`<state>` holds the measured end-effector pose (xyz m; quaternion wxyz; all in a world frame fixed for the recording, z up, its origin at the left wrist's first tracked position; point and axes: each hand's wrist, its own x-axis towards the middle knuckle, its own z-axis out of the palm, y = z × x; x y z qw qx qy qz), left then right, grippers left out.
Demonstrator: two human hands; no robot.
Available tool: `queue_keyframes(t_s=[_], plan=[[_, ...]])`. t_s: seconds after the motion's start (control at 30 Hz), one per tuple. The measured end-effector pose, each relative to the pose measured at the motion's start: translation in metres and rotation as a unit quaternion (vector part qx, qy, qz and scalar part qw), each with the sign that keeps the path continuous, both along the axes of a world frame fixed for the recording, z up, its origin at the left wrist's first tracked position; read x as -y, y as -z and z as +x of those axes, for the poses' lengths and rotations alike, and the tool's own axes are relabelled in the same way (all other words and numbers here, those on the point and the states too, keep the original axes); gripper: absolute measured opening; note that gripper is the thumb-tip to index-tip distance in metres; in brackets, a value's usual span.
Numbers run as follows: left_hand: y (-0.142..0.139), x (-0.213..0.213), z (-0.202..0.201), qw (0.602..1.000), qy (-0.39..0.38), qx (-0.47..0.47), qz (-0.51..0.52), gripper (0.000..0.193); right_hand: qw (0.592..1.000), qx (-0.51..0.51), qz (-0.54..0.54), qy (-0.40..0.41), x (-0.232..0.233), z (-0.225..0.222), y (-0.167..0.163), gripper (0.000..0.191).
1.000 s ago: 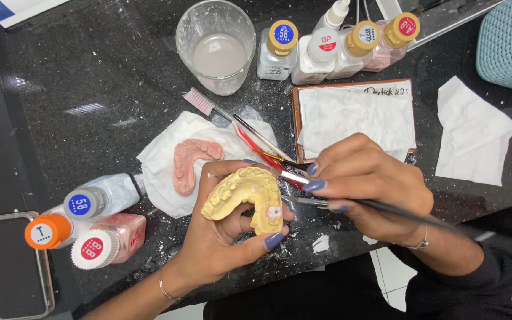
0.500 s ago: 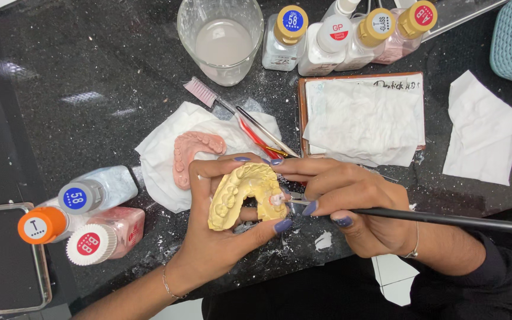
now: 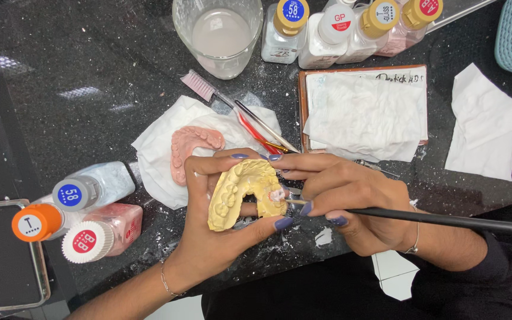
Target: The person holds a yellow dental stone model of an upper denture in one hand and uses a fine brush to apply and shape white porcelain/ceramic material onto the teeth of the model. They occasionally dip the brush in liquid, rotate the model, and continue building up material on the tooth area throughout the episode.
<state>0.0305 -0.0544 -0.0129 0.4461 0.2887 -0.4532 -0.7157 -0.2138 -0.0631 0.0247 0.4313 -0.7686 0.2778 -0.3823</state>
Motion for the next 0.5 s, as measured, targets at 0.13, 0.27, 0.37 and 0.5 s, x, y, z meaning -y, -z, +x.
queue_keyframes(t_s=[0.13,0.27,0.37,0.5], plan=[[0.0001,-0.0015,-0.0002,1.0,-0.003,-0.002,-0.002,0.073,1.0,-0.01,-0.016,0.005,0.0005,0.0003,-0.0007,0.018],[0.0007,-0.0006,0.0001,1.0,0.001,-0.002,0.004,0.071,1.0,0.01,-0.003,0.0,0.0013,-0.0003,0.0005,0.02],[-0.0001,-0.0009,0.0003,1.0,0.005,-0.006,0.004,0.072,1.0,-0.008,-0.014,-0.006,0.0008,-0.0023,0.001,0.017],[-0.0007,0.0001,-0.0001,1.0,-0.001,0.002,0.002,0.071,1.0,0.004,0.009,-0.024,0.0008,-0.004,0.0026,0.017]])
